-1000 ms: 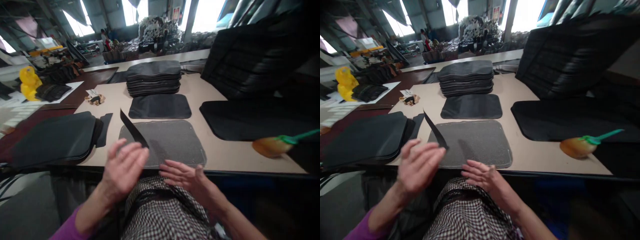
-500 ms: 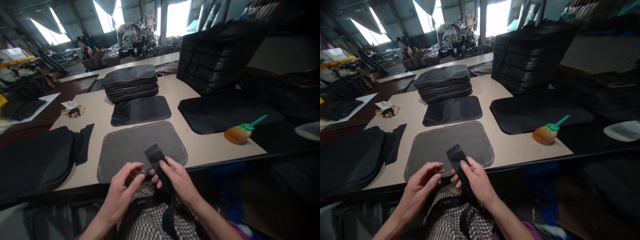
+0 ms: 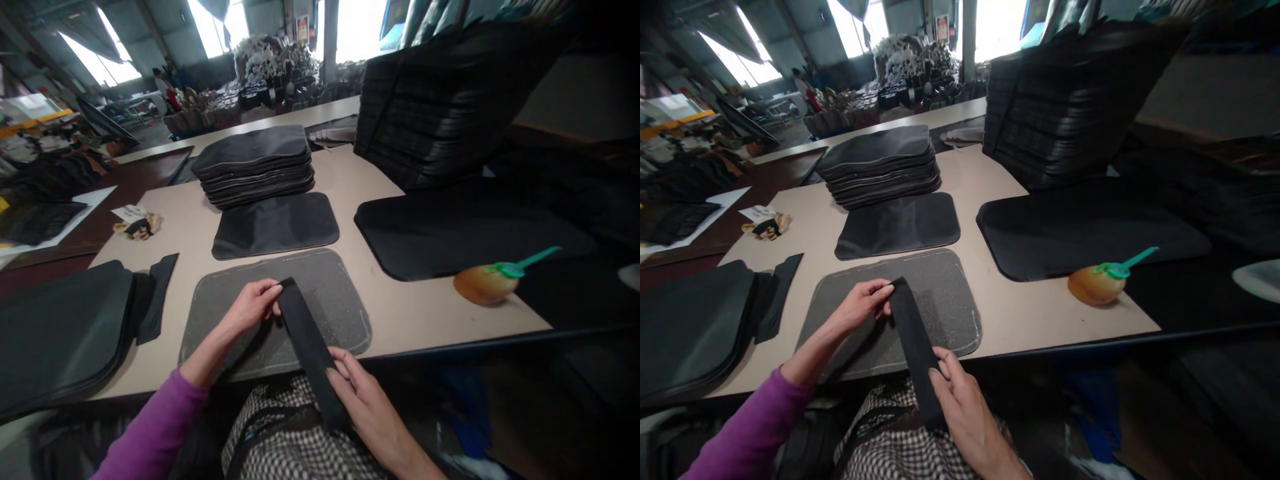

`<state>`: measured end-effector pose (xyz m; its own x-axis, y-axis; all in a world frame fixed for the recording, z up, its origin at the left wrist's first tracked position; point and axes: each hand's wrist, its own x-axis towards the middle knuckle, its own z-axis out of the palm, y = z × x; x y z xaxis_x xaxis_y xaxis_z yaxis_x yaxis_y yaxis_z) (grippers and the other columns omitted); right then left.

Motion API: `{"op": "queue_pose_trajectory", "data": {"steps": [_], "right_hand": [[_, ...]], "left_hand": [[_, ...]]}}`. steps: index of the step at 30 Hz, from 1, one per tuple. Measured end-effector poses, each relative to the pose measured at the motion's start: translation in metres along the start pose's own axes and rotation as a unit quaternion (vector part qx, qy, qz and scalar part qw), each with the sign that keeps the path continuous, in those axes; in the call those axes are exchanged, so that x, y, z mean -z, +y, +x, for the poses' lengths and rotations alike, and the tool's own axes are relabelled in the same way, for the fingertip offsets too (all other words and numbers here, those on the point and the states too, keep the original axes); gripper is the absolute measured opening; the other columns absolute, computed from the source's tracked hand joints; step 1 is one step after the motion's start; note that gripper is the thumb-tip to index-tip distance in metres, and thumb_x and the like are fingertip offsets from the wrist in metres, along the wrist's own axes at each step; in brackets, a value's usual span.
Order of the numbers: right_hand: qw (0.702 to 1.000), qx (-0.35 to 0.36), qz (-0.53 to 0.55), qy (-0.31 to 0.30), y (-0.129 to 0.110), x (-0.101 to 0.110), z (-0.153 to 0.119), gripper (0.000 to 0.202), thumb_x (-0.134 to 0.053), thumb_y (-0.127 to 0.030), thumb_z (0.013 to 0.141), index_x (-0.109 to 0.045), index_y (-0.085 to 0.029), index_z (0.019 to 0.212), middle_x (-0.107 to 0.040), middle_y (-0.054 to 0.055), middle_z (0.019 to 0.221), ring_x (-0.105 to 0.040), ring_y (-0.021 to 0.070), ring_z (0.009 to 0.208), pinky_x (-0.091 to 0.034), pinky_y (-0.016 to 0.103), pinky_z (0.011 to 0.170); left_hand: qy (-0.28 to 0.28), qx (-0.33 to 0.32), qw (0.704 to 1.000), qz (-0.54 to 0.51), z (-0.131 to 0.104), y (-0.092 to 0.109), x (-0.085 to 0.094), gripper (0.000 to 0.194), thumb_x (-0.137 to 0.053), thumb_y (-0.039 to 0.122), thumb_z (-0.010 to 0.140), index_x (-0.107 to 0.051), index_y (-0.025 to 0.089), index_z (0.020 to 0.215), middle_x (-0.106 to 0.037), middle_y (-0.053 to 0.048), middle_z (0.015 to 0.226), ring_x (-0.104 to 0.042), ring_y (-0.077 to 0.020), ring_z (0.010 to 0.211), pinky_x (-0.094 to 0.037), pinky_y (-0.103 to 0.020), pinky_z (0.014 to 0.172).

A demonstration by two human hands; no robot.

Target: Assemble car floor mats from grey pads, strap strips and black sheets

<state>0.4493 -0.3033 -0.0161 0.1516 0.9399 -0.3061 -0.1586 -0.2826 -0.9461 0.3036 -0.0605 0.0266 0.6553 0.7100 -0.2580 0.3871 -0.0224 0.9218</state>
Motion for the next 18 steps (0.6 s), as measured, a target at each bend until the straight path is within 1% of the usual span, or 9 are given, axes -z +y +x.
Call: {"op": "queue_pose_trajectory", "data": {"steps": [1,3,5,6,8,9,11,13,18], "right_hand": [[1.0,0.001,0.004,0.017,0.004,0.002,-0.001,0.055,-0.051,-0.063,0.102,-0.05,-0.023,0.14,-0.071,0.008,0.111,-0.07,0.0219,0.093,-0.059,0.036,0.083],[0.999,-0.002,0.009,0.045,0.011,0.003,0.0,0.061,-0.052,-0.064,0.1,-0.042,-0.025,0.146,-0.071,0.008,0.108,-0.07,0.0203,0.081,-0.06,0.034,0.07],[0.998,-0.004,0.0,0.067,0.013,0.0,0.003,0.066,-0.05,-0.066,0.1,-0.036,-0.025,0.15,-0.069,0.005,0.097,-0.066,0.0173,0.064,-0.056,0.03,0.057],[0.997,-0.001,-0.008,0.075,0.014,-0.002,0.005,0.067,-0.049,-0.066,0.101,-0.034,-0.024,0.151,-0.068,0.003,0.09,-0.064,0.0163,0.059,-0.054,0.029,0.054],[0.996,0.011,-0.021,0.081,0.012,-0.005,0.012,0.066,-0.048,-0.065,0.102,-0.035,-0.022,0.15,-0.064,0.0,0.079,-0.063,0.0161,0.056,-0.052,0.028,0.052],[0.996,0.018,-0.026,0.081,0.011,-0.005,0.015,0.065,-0.048,-0.064,0.102,-0.036,-0.022,0.15,-0.062,-0.001,0.077,-0.063,0.0164,0.057,-0.051,0.028,0.052],[0.996,0.031,-0.035,0.075,0.007,-0.006,0.02,0.062,-0.047,-0.063,0.102,-0.04,-0.021,0.147,-0.061,-0.001,0.076,-0.063,0.0161,0.057,-0.052,0.028,0.053],[0.996,0.039,-0.042,0.072,0.005,-0.006,0.024,0.057,-0.047,-0.062,0.103,-0.042,-0.021,0.144,-0.06,-0.002,0.076,-0.062,0.0152,0.057,-0.053,0.028,0.056],[0.995,0.038,-0.047,0.078,0.0,-0.005,0.028,0.056,-0.048,-0.063,0.102,-0.044,-0.021,0.139,-0.054,-0.004,0.072,-0.059,0.0143,0.055,-0.052,0.027,0.055]], "left_hand": [[0.005,-0.013,0.999,0.029,0.014,-0.003,0.002,0.041,-0.06,0.057,0.093,-0.069,0.016,0.09,-0.064,0.0,0.061,-0.053,-0.0116,0.05,-0.038,-0.023,0.053],[0.025,-0.051,0.991,0.119,0.04,-0.006,0.003,0.038,-0.057,0.052,0.096,-0.071,0.017,0.09,-0.064,0.001,0.063,-0.058,-0.0139,0.055,-0.042,-0.024,0.057],[0.063,-0.095,0.966,0.233,0.064,-0.006,0.003,0.033,-0.055,0.044,0.099,-0.074,0.019,0.092,-0.069,-0.001,0.071,-0.065,-0.0169,0.066,-0.046,-0.026,0.065],[0.086,-0.112,0.949,0.283,0.074,-0.006,0.003,0.03,-0.055,0.041,0.099,-0.075,0.02,0.094,-0.072,-0.002,0.077,-0.067,-0.0185,0.073,-0.048,-0.028,0.07],[0.127,-0.128,0.922,0.343,0.092,-0.006,0.003,0.024,-0.057,0.036,0.099,-0.076,0.022,0.098,-0.075,-0.005,0.094,-0.069,-0.0216,0.09,-0.049,-0.03,0.079],[0.14,-0.13,0.915,0.355,0.099,-0.007,0.003,0.021,-0.059,0.035,0.098,-0.076,0.022,0.1,-0.074,-0.006,0.101,-0.069,-0.0229,0.096,-0.049,-0.031,0.083],[0.157,-0.125,0.906,0.372,0.111,-0.01,0.003,0.018,-0.061,0.034,0.097,-0.076,0.023,0.101,-0.072,-0.008,0.106,-0.067,-0.024,0.101,-0.049,-0.032,0.086],[0.165,-0.12,0.897,0.392,0.117,-0.013,0.003,0.017,-0.063,0.035,0.097,-0.075,0.023,0.099,-0.07,-0.008,0.104,-0.066,-0.0237,0.098,-0.049,-0.032,0.084],[0.168,-0.107,0.88,0.431,0.118,-0.014,-0.002,0.015,-0.065,0.037,0.097,-0.073,0.024,0.097,-0.068,-0.007,0.101,-0.066,-0.0235,0.093,-0.047,-0.031,0.078]]}}
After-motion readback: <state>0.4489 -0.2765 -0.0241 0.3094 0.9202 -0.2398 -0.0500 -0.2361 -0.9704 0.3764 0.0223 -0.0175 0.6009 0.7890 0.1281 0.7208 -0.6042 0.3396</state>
